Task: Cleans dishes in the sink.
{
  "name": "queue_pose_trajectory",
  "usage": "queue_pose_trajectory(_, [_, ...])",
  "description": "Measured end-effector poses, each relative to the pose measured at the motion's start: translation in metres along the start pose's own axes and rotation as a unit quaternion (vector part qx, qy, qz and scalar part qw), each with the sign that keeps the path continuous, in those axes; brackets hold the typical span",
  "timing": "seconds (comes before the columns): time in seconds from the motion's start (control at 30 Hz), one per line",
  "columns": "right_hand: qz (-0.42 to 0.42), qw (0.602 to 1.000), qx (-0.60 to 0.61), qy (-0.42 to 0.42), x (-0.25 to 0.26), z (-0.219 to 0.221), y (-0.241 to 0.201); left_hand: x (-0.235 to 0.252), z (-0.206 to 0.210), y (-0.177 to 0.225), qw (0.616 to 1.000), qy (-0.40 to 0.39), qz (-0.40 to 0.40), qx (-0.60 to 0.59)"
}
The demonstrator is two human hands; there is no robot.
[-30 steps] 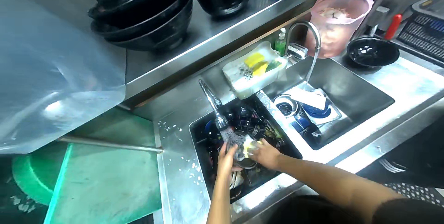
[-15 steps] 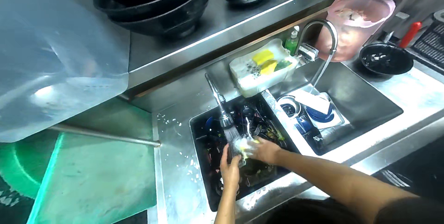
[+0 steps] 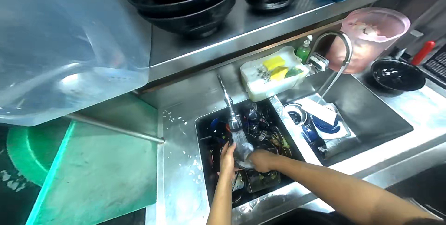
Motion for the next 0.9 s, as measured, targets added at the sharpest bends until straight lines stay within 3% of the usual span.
queue_pose_trajectory(0.07, [-0.032,0.988,0.132,0.078,-0.003,-0.006,-0.012,-0.007,0.004,-0.002,0.999,0.002,-0.019,-0.049])
queue_pose_trajectory(0.13, [-0.051,0.964,0.185,0.183,-0.001,-0.013,-0.019,-0.021,0.013,-0.002,0.996,-0.017,-0.040,-0.074])
queue_pose_trajectory(0.27, [-0.008,0.959,-0.079,0.273,0.007,-0.027,0.000,-0.045,0.023,-0.006,0.995,-0.039,-0.052,-0.070])
queue_pose_trajectory(0.37, [0.087,0.949,-0.194,0.230,0.014,-0.020,0.016,-0.045,0.022,-0.005,0.999,-0.008,0.010,-0.050])
queue_pose_trajectory(0.43, [0.137,0.977,-0.120,0.108,0.013,-0.011,0.004,-0.035,0.018,-0.006,0.996,0.012,0.081,-0.030])
queue_pose_trajectory(0.5, [0.088,0.996,0.009,0.010,0.007,-0.008,-0.013,-0.028,0.014,-0.010,0.990,0.023,0.131,-0.051])
queue_pose_trajectory(0.57, [0.003,0.986,0.161,0.047,0.006,-0.020,-0.023,-0.031,0.014,-0.013,0.990,0.033,0.108,-0.080])
queue_pose_trajectory(0.63, [0.005,0.953,0.253,0.166,0.012,-0.036,-0.021,-0.041,0.026,-0.010,0.993,0.045,0.064,-0.091])
queue_pose_trajectory(0.73, [0.064,0.952,0.134,0.268,0.027,-0.033,0.004,-0.054,0.036,-0.003,0.991,0.040,0.119,-0.037])
queue_pose_trajectory(0.8, [0.100,0.970,0.049,0.218,0.028,-0.021,0.009,-0.049,0.035,0.003,0.974,0.047,0.222,0.028])
queue_pose_trajectory(0.9, [0.077,0.987,0.089,0.109,0.022,-0.007,0.000,-0.034,0.029,0.000,0.951,0.089,0.291,0.053])
Point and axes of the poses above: each hand's wrist, its own x-axis towards the middle knuckle, its own z-axis out of the palm, y = z × x, the point moved 3 cm from there along x, towards the middle knuckle, and after that the axes turned 12 degrees about -x, right-handed, at the moved point
